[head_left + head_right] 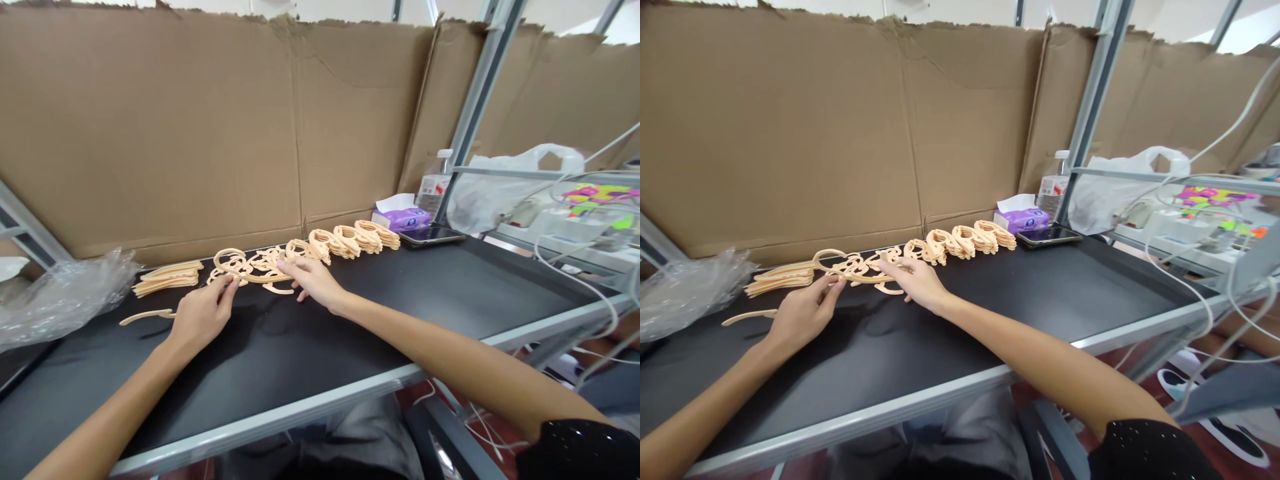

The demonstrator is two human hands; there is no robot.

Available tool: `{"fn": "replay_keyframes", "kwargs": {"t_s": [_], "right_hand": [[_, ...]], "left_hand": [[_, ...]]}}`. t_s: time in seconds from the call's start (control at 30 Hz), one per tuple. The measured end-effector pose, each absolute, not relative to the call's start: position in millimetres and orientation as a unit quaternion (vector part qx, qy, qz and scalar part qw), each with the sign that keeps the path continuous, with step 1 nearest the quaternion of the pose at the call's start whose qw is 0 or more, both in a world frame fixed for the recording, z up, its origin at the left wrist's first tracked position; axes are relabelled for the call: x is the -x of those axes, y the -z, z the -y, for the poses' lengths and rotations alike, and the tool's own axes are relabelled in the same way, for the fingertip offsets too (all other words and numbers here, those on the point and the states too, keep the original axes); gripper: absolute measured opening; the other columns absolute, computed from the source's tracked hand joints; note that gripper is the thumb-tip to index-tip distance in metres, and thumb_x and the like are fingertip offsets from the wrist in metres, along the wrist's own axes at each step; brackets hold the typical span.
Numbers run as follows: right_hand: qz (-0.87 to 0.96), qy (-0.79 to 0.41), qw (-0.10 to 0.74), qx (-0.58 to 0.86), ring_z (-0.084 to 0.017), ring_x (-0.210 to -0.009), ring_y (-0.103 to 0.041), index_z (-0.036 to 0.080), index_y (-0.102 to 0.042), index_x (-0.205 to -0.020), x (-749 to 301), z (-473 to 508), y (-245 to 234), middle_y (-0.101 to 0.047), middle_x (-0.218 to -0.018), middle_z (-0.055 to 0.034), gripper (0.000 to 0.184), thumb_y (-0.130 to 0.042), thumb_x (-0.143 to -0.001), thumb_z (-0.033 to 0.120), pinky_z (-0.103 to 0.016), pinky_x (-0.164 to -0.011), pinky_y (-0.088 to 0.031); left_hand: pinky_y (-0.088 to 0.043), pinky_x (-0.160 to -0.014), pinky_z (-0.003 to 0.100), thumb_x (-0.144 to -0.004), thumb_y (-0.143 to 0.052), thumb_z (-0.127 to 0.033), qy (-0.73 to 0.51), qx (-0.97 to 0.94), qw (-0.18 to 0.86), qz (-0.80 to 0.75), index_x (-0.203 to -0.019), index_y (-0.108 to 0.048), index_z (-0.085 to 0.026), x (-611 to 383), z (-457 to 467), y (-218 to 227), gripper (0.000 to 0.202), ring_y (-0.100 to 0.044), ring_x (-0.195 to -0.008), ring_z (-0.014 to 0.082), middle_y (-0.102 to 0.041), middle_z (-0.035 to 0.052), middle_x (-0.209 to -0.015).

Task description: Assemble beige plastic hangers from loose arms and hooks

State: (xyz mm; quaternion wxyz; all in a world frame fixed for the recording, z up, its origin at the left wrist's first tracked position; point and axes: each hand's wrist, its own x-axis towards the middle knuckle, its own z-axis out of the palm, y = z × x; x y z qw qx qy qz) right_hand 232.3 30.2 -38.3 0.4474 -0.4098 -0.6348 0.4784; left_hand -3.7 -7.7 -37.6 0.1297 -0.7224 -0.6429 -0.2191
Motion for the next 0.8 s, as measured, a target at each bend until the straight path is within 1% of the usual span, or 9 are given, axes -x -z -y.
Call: {"fn": "replay_keyframes", "kwargs": {"t_s": [0.1, 0.17, 0.23, 0.33, 0.4, 0.5, 0.6, 0.7, 0.8], "right_hand": [[0.701, -0.406, 0.415, 0.413, -0.017, -0.075, -0.061, 0.023, -0.072, -0.104, -233, -30, 41, -0.067, -0.099, -0.0071, 0.053, -0.046, -0.089, 0.067, -0.025, -0.052, -0.051], [0.732, -0.356, 0.397, 0.424, -0.019, -0.083, -0.063, 0.027, -0.068, -0.118, -234, -29, 40, -0.069, -0.106, -0.0054, 0.049, -0.042, -0.094, 0.060, -0.030, -0.069, -0.053], [0.764, -0.299, 0.375, 0.431, -0.021, -0.095, -0.064, 0.032, -0.063, -0.128, -236, -26, 39, -0.069, -0.115, -0.0034, 0.044, -0.040, -0.097, 0.053, -0.034, -0.083, -0.050], [0.804, -0.212, 0.332, 0.446, -0.025, -0.101, -0.064, 0.037, -0.061, -0.131, -239, -20, 36, -0.071, -0.114, -0.0024, 0.044, -0.036, -0.099, 0.053, -0.037, -0.087, -0.045], [0.826, -0.171, 0.303, 0.444, -0.026, -0.096, -0.065, 0.036, -0.064, -0.126, -240, -16, 35, -0.073, -0.105, -0.0034, 0.042, -0.039, -0.098, 0.054, -0.035, -0.081, -0.043], [0.857, -0.142, 0.276, 0.411, -0.023, -0.085, -0.064, 0.030, -0.070, -0.109, -240, -14, 37, -0.073, -0.097, -0.0037, 0.034, -0.044, -0.097, 0.048, -0.029, -0.068, -0.037], [0.866, -0.127, 0.271, 0.400, -0.019, -0.076, -0.060, 0.024, -0.068, -0.092, -239, -14, 40, -0.071, -0.091, -0.0048, 0.031, -0.044, -0.099, 0.041, -0.027, -0.061, -0.029], [0.847, -0.136, 0.303, 0.415, -0.016, -0.066, -0.053, 0.021, -0.062, -0.080, -238, -17, 40, -0.065, -0.078, -0.0041, 0.034, -0.043, -0.099, 0.041, -0.027, -0.060, -0.026], [0.806, -0.170, 0.376, 0.425, -0.014, -0.061, -0.047, 0.019, -0.055, -0.071, -238, -21, 36, -0.056, -0.066, -0.0010, 0.038, -0.042, -0.098, 0.042, -0.027, -0.060, -0.027]], "left_hand": [[-0.042, -0.067, 0.029, -0.097, -0.034, -0.046, 0.221, 0.717, 0.132, 0.647, -0.112, -0.065, -0.021, 4, 7, 37, 0.043, -0.071, -0.082, 0.0273, -0.076, 0.0061, -0.088], [-0.043, -0.067, 0.029, -0.097, -0.034, -0.046, 0.226, 0.717, 0.129, 0.647, -0.113, -0.066, -0.021, 4, 7, 36, 0.043, -0.071, -0.082, 0.0265, -0.077, 0.0060, -0.089], [-0.043, -0.067, 0.028, -0.097, -0.034, -0.046, 0.233, 0.718, 0.120, 0.645, -0.112, -0.067, -0.021, 4, 7, 36, 0.043, -0.071, -0.080, 0.0252, -0.076, 0.0058, -0.088], [-0.042, -0.065, 0.027, -0.096, -0.036, -0.047, 0.245, 0.724, 0.106, 0.636, -0.111, -0.068, -0.021, 2, 8, 36, 0.043, -0.069, -0.072, 0.0224, -0.076, 0.0044, -0.084], [-0.042, -0.064, 0.027, -0.095, -0.038, -0.048, 0.250, 0.734, 0.098, 0.624, -0.111, -0.068, -0.022, 0, 9, 37, 0.043, -0.068, -0.068, 0.0210, -0.075, 0.0033, -0.081], [-0.041, -0.061, 0.027, -0.095, -0.039, -0.049, 0.254, 0.751, 0.085, 0.604, -0.109, -0.068, -0.022, -1, 10, 38, 0.042, -0.065, -0.063, 0.0197, -0.074, 0.0022, -0.077], [-0.040, -0.058, 0.026, -0.095, -0.039, -0.051, 0.268, 0.756, 0.072, 0.592, -0.108, -0.066, -0.022, 0, 10, 38, 0.041, -0.063, -0.058, 0.0180, -0.070, 0.0003, -0.071], [-0.040, -0.058, 0.025, -0.093, -0.044, -0.051, 0.302, 0.748, 0.055, 0.589, -0.111, -0.061, -0.022, 1, 9, 36, 0.037, -0.060, -0.056, 0.0159, -0.066, -0.0026, -0.067], [-0.040, -0.058, 0.025, -0.090, -0.049, -0.049, 0.330, 0.722, 0.063, 0.605, -0.102, -0.059, -0.022, 5, 8, 34, 0.032, -0.058, -0.055, 0.0151, -0.062, -0.0041, -0.063]]}}
